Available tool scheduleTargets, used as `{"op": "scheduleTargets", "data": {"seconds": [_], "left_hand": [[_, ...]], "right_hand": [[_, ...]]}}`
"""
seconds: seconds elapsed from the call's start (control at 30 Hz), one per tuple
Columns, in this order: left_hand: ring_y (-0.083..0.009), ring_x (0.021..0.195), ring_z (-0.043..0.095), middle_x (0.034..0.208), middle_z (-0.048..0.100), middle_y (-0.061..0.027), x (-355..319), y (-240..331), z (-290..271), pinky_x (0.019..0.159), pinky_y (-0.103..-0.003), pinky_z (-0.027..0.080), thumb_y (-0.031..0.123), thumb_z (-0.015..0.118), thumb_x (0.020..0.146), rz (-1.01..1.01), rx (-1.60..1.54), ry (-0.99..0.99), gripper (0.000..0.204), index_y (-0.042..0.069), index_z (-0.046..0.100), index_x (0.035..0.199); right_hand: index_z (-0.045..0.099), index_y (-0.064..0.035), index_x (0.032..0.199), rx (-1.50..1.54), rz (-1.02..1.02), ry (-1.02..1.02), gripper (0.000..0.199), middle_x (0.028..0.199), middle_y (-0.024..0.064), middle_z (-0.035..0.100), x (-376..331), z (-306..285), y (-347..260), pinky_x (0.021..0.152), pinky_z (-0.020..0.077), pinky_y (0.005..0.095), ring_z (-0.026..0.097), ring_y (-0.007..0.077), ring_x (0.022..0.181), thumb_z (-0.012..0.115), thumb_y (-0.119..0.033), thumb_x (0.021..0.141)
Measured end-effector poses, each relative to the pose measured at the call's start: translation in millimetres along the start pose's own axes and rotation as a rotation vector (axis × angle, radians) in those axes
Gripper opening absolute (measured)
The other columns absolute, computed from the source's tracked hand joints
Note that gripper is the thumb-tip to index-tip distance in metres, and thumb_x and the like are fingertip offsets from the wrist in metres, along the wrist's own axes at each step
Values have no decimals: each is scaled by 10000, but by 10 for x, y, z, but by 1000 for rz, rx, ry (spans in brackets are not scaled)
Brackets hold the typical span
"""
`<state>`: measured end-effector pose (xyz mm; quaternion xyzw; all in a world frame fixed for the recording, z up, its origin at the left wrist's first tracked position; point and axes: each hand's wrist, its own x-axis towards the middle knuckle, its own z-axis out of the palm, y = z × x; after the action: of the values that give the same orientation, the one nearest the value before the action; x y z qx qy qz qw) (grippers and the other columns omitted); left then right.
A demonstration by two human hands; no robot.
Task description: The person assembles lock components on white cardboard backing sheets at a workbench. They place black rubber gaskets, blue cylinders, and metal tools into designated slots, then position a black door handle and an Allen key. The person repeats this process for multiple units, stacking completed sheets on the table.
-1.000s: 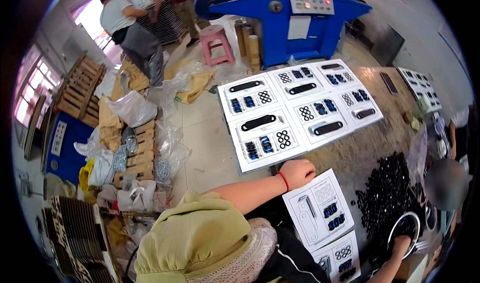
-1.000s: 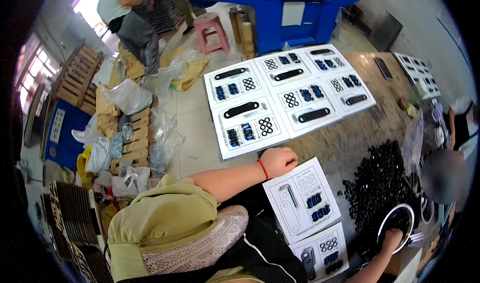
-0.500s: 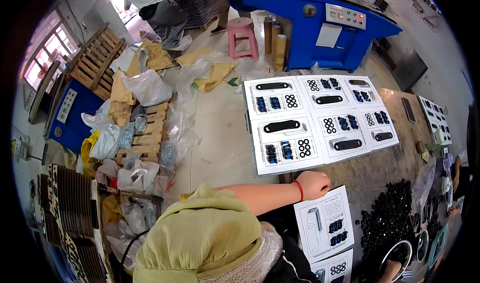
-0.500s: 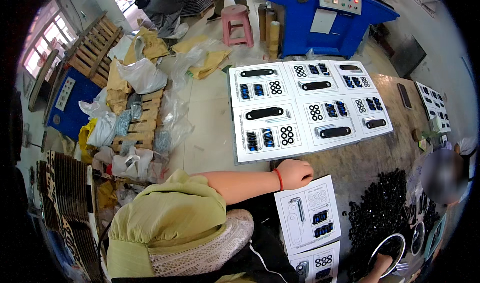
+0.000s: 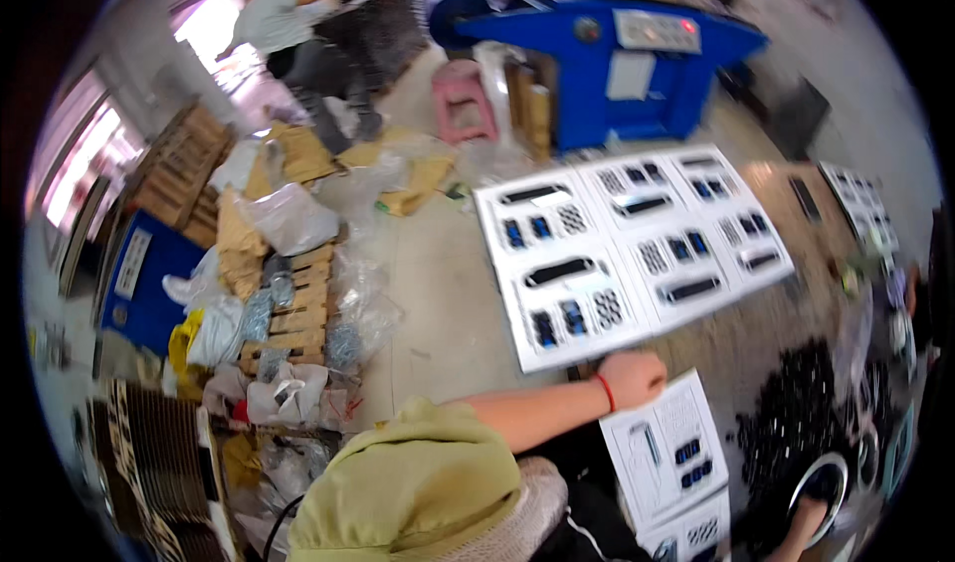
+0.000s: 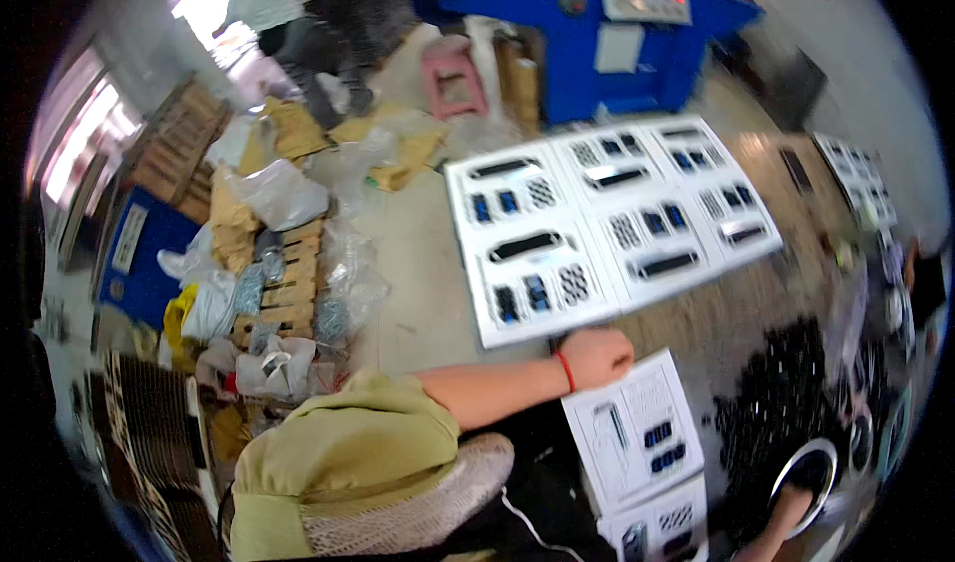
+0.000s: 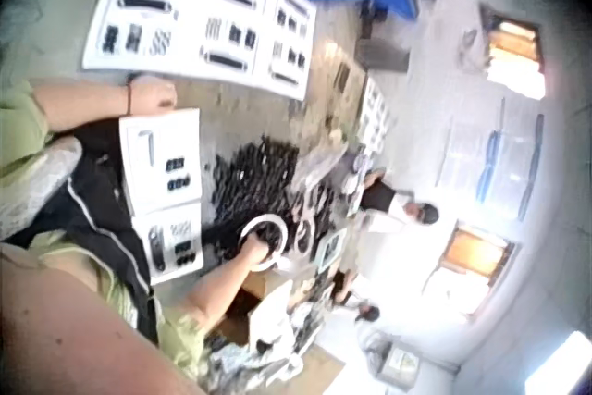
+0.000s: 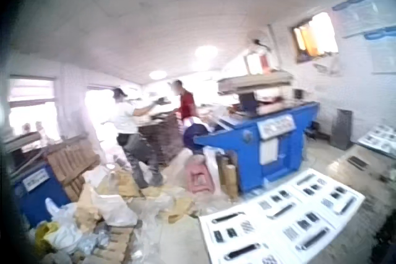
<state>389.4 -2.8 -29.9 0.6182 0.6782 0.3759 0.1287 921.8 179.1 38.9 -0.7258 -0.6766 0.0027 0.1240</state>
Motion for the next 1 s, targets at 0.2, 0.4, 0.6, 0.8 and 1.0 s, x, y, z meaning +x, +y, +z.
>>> {"op": "scheduleTargets", "data": {"seconds": [0.2,0.4,0.6,0.8,1.0], "left_hand": [[-247,803,672,880,691,-121,189,-520,47,733,-363,535,227,678,846,-355,-316,19,195,56,694,937],[-115,667,589,817,640,-64,700,-334,152,616,-254,492,76,703,826,-199,-385,16,131,16,687,941],[-138,646,563,807,595,-50,907,-165,261,618,-258,466,74,702,794,-8,-275,-164,120,42,702,910],[-141,631,536,798,585,-37,909,-164,314,583,-261,436,74,713,794,43,-218,-144,102,54,709,895],[-232,956,602,999,614,-16,903,-218,369,799,-356,500,184,739,779,215,-7,-54,121,159,732,897]], "right_hand": [[675,33,1021,335,-239,4,332,951,174,708,473,146,-1086,848,501,386,668,303,902,679,-242,835],[704,18,1010,553,-98,-403,374,887,159,719,-101,126,-2533,721,536,346,694,234,792,714,-220,721],[745,-69,962,386,-377,-709,259,900,128,715,-525,729,-3347,754,542,380,684,294,840,681,-239,777],[759,-76,916,336,-303,-746,242,855,112,719,-386,906,-3401,696,538,388,686,276,777,729,-288,802],[756,-88,950,386,-305,-662,218,867,108,721,-376,1005,-3297,706,534,386,688,277,792,669,-254,838]]}}
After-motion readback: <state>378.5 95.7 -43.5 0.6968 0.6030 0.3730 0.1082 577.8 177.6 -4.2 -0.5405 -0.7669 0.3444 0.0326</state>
